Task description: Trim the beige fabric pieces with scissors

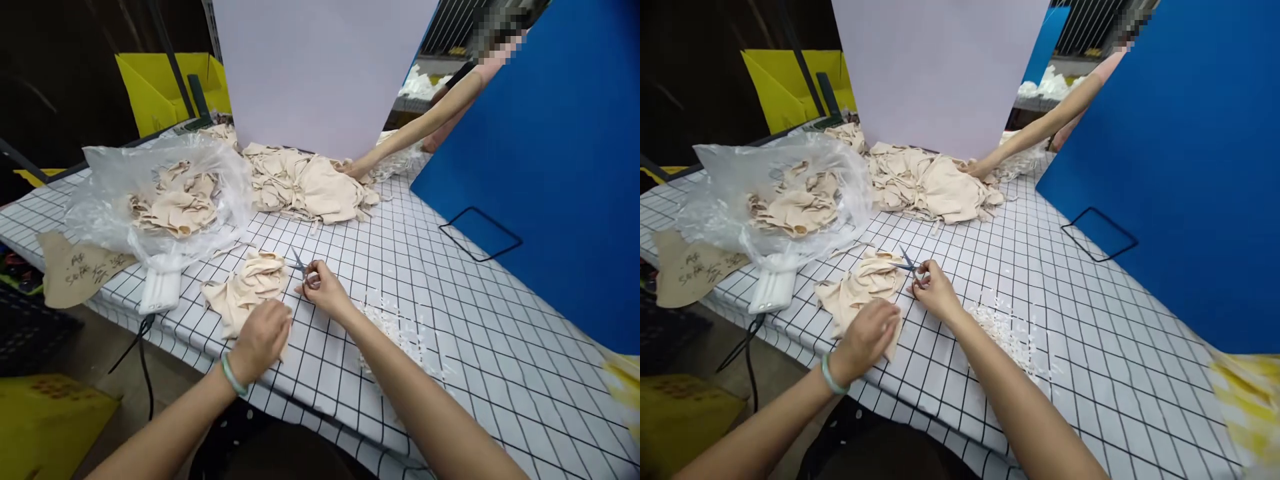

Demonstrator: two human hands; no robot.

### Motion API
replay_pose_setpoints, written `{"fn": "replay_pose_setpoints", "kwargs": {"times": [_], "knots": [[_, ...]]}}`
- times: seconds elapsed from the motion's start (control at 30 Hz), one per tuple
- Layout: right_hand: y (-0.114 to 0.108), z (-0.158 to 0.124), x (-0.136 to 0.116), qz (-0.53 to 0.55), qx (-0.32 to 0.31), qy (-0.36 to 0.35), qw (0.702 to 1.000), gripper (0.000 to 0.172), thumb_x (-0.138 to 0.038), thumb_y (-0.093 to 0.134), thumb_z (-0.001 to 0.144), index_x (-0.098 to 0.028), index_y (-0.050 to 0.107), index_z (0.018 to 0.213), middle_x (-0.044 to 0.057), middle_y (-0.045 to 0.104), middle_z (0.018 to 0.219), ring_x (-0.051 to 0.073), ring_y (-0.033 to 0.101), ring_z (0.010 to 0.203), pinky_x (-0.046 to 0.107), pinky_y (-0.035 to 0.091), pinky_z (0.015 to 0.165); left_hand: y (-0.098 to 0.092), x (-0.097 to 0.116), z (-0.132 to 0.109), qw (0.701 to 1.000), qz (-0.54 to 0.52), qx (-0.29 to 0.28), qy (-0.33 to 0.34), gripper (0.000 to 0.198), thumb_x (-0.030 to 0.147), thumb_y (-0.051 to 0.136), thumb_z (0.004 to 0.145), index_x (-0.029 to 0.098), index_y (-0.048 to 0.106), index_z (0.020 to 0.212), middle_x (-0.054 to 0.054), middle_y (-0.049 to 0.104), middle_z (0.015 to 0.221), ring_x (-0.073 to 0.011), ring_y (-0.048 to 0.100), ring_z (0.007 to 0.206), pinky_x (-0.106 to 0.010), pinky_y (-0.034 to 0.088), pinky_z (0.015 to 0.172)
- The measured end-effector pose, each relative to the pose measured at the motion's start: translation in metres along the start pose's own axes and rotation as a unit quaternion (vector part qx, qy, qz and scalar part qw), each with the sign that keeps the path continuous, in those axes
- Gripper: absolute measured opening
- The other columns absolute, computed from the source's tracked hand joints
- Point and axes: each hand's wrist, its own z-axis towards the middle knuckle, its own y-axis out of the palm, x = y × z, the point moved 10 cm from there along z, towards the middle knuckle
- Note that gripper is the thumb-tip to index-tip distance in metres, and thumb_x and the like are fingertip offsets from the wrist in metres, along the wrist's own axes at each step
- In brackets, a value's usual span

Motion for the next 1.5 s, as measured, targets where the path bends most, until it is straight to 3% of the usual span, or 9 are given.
{"fn": "replay_pose_setpoints", "kwargs": {"times": [0.17, 0.27, 0.37, 0.57, 0.8, 1.17, 1.27, 1.4, 1.5], "knots": [[0.054, 0.001, -0.023, -0.002, -0.07, -0.035, 0.997, 0.029, -0.025, 0.067, 0.07, -0.024, 0.049, 0.093, 0.0, 0.065, 0.098, 0.016, 0.06, 0.086, 0.032, 0.049, 0.079, -0.017, 0.022, -0.041, 0.995, 0.081, 0.023, 0.046, 0.033, 0.004, 0.049, 0.084, 0.02, 0.059, 0.111, -0.012, 0.064, 0.115, -0.0295, 0.056, 0.11, -0.05, 0.045, 0.097], [0.061, -0.026, -0.028, -0.014, -0.099, -0.041, 0.994, 0.025, -0.021, 0.069, 0.067, -0.023, 0.053, 0.086, -0.001, 0.065, 0.087, 0.018, 0.059, 0.085, 0.034, 0.047, 0.08, -0.061, -0.016, -0.039, 0.991, 0.066, 0.11, -0.027, 0.029, 0.001, 0.044, 0.084, 0.017, 0.06, 0.102, -0.013, 0.061, 0.106, -0.0285, 0.056, 0.106, -0.047, 0.05, 0.092], [0.038, -0.061, -0.018, -0.022, -0.085, -0.021, 0.996, 0.017, -0.018, 0.061, 0.071, -0.023, 0.053, 0.085, 0.001, 0.064, 0.085, 0.02, 0.057, 0.082, 0.035, 0.047, 0.076, -0.078, -0.05, -0.027, 0.99, 0.088, 0.09, -0.061, 0.031, 0.0, 0.042, 0.085, 0.015, 0.06, 0.105, -0.014, 0.06, 0.109, -0.0288, 0.055, 0.109, -0.05, 0.049, 0.097], [-0.047, -0.109, 0.013, 0.04, 0.05, 0.02, 0.998, 0.021, -0.029, 0.066, 0.078, -0.024, 0.051, 0.092, 0.002, 0.059, 0.094, 0.019, 0.057, 0.086, 0.036, 0.048, 0.081, -0.028, -0.05, 0.015, 0.993, 0.09, -0.07, 0.018, 0.044, 0.001, 0.048, 0.083, 0.017, 0.058, 0.123, -0.014, 0.055, 0.132, -0.0301, 0.046, 0.128, -0.052, 0.041, 0.109], [-0.043, -0.115, 0.001, -0.054, 0.093, 0.0, 0.994, 0.026, -0.031, 0.068, 0.081, -0.025, 0.054, 0.103, 0.008, 0.064, 0.116, 0.025, 0.059, 0.109, 0.044, 0.045, 0.096, 0.025, -0.048, 0.053, 0.988, 0.05, -0.143, 0.032, 0.014, 0.006, 0.053, 0.081, 0.015, 0.062, 0.086, -0.012, 0.062, 0.096, -0.0275, 0.054, 0.097, -0.045, 0.047, 0.089], [0.004, -0.05, 0.003, 0.072, 0.036, -0.011, 0.997, 0.017, -0.02, 0.056, 0.071, -0.024, 0.05, 0.087, 0.001, 0.065, 0.088, 0.018, 0.06, 0.082, 0.034, 0.049, 0.079, -0.016, -0.024, 0.043, 0.991, -0.097, -0.079, -0.047, 0.008, 0.013, 0.047, 0.086, 0.018, 0.051, 0.081, -0.005, 0.056, 0.083, -0.0185, 0.054, 0.08, -0.034, 0.048, 0.073], [-0.005, -0.06, -0.016, 0.11, 0.061, -0.039, 0.991, 0.023, -0.017, 0.053, 0.068, -0.025, 0.046, 0.088, 0.001, 0.06, 0.091, 0.017, 0.059, 0.086, 0.033, 0.049, 0.081, 0.006, -0.015, 0.012, 0.911, -0.321, -0.185, -0.18, 0.007, 0.02, 0.05, 0.087, 0.017, 0.053, 0.091, -0.005, 0.059, 0.084, -0.0149, 0.057, 0.07, -0.028, 0.048, 0.06], [-0.015, -0.071, -0.049, 0.201, 0.056, -0.088, 0.974, 0.024, -0.02, 0.06, 0.07, -0.026, 0.042, 0.085, 0.0, 0.058, 0.091, 0.016, 0.058, 0.083, 0.031, 0.05, 0.076, 0.043, 0.019, -0.021, 0.611, -0.665, -0.264, -0.338, 0.026, 0.034, 0.054, 0.087, 0.013, 0.063, 0.099, -0.01, 0.063, 0.094, -0.0157, 0.062, 0.076, -0.03, 0.052, 0.069], [-0.021, -0.077, -0.055, 0.213, 0.053, -0.092, 0.971, 0.025, -0.027, 0.065, 0.074, -0.026, 0.042, 0.085, 0.0, 0.059, 0.089, 0.017, 0.057, 0.082, 0.033, 0.05, 0.076, 0.042, 0.017, -0.02, 0.601, -0.684, -0.194, -0.365, 0.023, 0.034, 0.062, 0.086, 0.012, 0.068, 0.09, -0.005, 0.058, 0.079, -0.009, 0.051, 0.061, -0.021, 0.04, 0.053]]}}
